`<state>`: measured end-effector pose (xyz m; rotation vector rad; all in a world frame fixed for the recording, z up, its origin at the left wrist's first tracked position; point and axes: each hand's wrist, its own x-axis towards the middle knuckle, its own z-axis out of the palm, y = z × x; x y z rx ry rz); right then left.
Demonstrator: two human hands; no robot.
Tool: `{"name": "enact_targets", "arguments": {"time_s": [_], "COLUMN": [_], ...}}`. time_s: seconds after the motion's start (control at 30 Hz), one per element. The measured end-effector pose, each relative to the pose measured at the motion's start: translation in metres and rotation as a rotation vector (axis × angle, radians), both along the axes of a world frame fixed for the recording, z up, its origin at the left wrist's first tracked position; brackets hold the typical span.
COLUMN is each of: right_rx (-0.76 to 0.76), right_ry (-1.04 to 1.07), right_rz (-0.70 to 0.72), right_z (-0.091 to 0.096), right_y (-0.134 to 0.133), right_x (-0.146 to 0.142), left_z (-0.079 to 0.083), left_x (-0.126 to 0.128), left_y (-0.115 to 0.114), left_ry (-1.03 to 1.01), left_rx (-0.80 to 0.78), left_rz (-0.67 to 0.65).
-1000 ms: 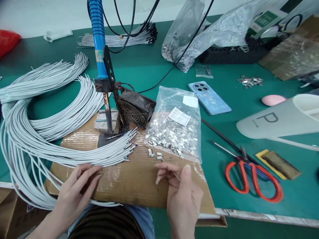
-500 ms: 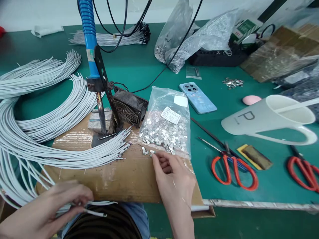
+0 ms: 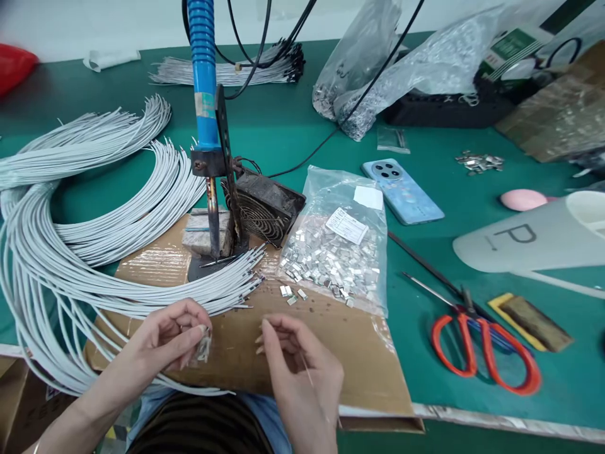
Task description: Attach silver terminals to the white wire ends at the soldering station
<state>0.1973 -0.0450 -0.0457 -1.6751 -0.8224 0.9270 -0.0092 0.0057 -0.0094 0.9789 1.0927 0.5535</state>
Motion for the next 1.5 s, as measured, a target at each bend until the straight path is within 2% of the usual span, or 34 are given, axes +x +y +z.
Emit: {"name": "enact_targets", "arguments": {"time_s": [0.13, 0.27, 0.4, 0.63, 0.9, 0.97, 1.1, 1.17, 1.37, 1.5], "right_rx": [0.039, 0.117, 0.189, 0.144, 0.263, 0.226, -0.008, -0.063, 0.085, 0.158], "right_ry": [0.123, 0.178, 0.198, 0.28, 0.211, 0.239, 0.489, 0.528, 0.156, 0.111], "right_rz": [0.065, 0.196, 0.29, 0.288, 0.355, 0.344, 0.324, 0.326, 0.483, 0.551], "right_z": [0.012, 0.014, 0.016, 0.027, 0.019, 0.02, 0.027, 0.03, 0.033, 0.032], "right_y": [0.002, 0.007, 0.011, 0.011, 0.013, 0.013, 0.011, 0.011, 0.014, 0.016], "right_x": [-0.027, -0.039, -0.041, -0.041, -0.034, -0.033, -0.033, -0.031, -0.019, -0.014], "left_z": [0.003, 0.005, 0.008, 0.012, 0.019, 0.02, 0.019, 0.018, 0.02, 0.023], "left_x": [-0.005, -0.006, -0.004, -0.004, -0.001, 0.0, 0.0, -0.001, 0.001, 0.004], "left_y": [-0.003, -0.004, -0.003, -0.004, -0.001, -0.001, -0.003, -0.007, -0.013, -0.012], "left_ry": [-0.036, -0.056, -0.04, -0.013, 0.112, 0.133, 0.133, 0.139, 0.189, 0.226], "left_rx": [-0.009, 0.0, -0.001, -0.017, 0.056, 0.066, 0.065, 0.066, 0.104, 0.118], "left_rz": [0.032, 0.023, 0.022, 0.026, -0.018, -0.022, -0.037, -0.048, -0.061, -0.071]}}
